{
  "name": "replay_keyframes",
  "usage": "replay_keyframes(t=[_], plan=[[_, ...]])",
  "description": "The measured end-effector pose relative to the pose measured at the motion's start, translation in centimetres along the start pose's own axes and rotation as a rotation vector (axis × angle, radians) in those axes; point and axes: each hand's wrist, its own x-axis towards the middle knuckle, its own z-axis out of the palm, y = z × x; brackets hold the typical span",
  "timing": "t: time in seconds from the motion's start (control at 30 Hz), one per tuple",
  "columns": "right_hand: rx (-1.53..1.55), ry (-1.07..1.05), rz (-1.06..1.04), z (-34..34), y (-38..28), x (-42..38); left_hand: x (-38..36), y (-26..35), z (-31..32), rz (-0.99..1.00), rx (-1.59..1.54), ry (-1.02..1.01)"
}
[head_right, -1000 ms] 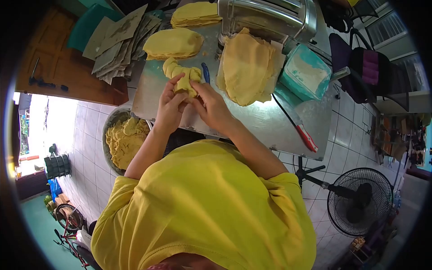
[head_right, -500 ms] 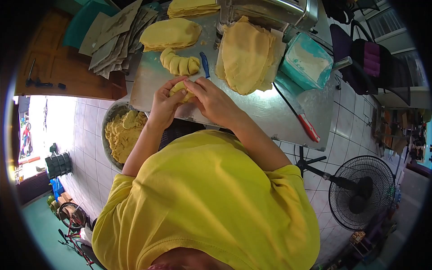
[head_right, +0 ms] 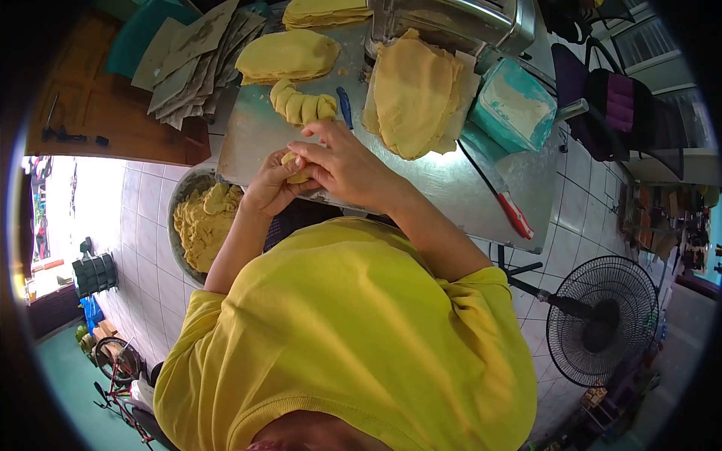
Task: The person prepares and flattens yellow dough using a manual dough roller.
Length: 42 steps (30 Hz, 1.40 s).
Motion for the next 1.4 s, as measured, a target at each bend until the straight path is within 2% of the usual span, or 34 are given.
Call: replay_keyframes(t=[0.23,0.3,0.4,0.53,0.63,0.7,0.73,0.8,0.83,0.87,0.9,0.93,0.97,1.0,1.03,1.07,1.1,1.13,1.17,1.2,1.27,1.33,1.4], plan=[[-0.116,-0.065,-0.122,-0.3,-0.1,0.2,-0.2,0.0,-0.3,0.074,0.099,0.01],[-0.193,-0.074,-0.056,-0.1,-0.6,-0.1,-0.2,0.0,-0.3,0.097,0.103,0.039],[-0.263,-0.01,-0.066,0.6,-0.2,-0.5,0.0,-0.2,-0.1,0.12,0.104,0.096],[-0.209,0.045,0.005,1.8,0.9,-1.0,0.5,-1.4,-0.5,0.122,0.017,0.126],[-0.061,0.155,0.057,2.5,1.0,-1.2,0.0,-0.9,-0.6,0.042,0.013,0.107],[0.29,0.112,0.277,2.4,0.3,-0.9,-0.7,-0.3,-0.8,0.017,0.032,0.088],[0.29,0.115,0.277,2.3,0.2,-0.7,-1.0,0.1,-0.9,0.0,0.047,0.075],[0.997,0.032,0.662,2.2,0.3,-0.2,-1.3,0.7,-0.7,-0.015,0.045,0.066],[0.996,0.027,0.66,2.2,0.4,0.1,-1.5,0.9,-0.8,-0.029,0.038,0.059],[1.123,0.035,0.689,2.2,0.6,0.3,-1.5,0.9,-1.1,-0.023,0.035,0.063],[1.251,0.042,0.721,2.2,0.8,0.6,-1.3,0.7,-1.7,-0.014,-0.088,0.007],[1.25,0.031,0.726,2.1,1.4,0.9,-1.1,0.5,-2.3,-0.005,-0.212,-0.048],[1.269,0.207,0.665,1.8,2.6,1.3,-1.0,0.5,-3.0,0.0,-0.22,-0.043],[1.281,0.384,0.598,1.4,3.7,1.8,-0.9,0.7,-3.8,0.079,-0.267,-0.173],[1.007,0.382,0.578,0.5,4.9,2.4,-1.0,0.8,-4.0,0.159,-0.314,-0.303],[0.736,0.374,0.551,-0.1,6.0,3.1,-1.3,0.9,-3.8,0.163,-0.323,-0.297],[0.736,0.367,0.554,-0.4,6.4,3.9,-1.7,1.8,-2.9,0.151,-0.322,-0.061],[0.382,0.345,0.451,-0.6,6.6,4.8,-1.9,2.3,-2.4,0.134,-0.316,0.173],[0.028,0.32,0.339,-0.7,7.0,5.7,-1.6,2.1,-3.4,0.156,-0.325,0.1],[0.027,0.325,0.34,-0.2,8.8,6.1,-1.5,2.2,-3.2,0.153,-0.322,0.098],[-0.524,0.289,0.08,1.6,12.4,6.1,-1.3,2.4,-2.7,0.232,-0.166,0.176],[-0.602,0.131,-0.038,1.2,9.0,6.7,-1.4,2.1,-3.2,0.27,-0.163,0.22],[-0.322,0.033,-0.125,1.9,6.0,6.4,-0.3,1.8,-3.7,0.28,-0.16,0.205]])
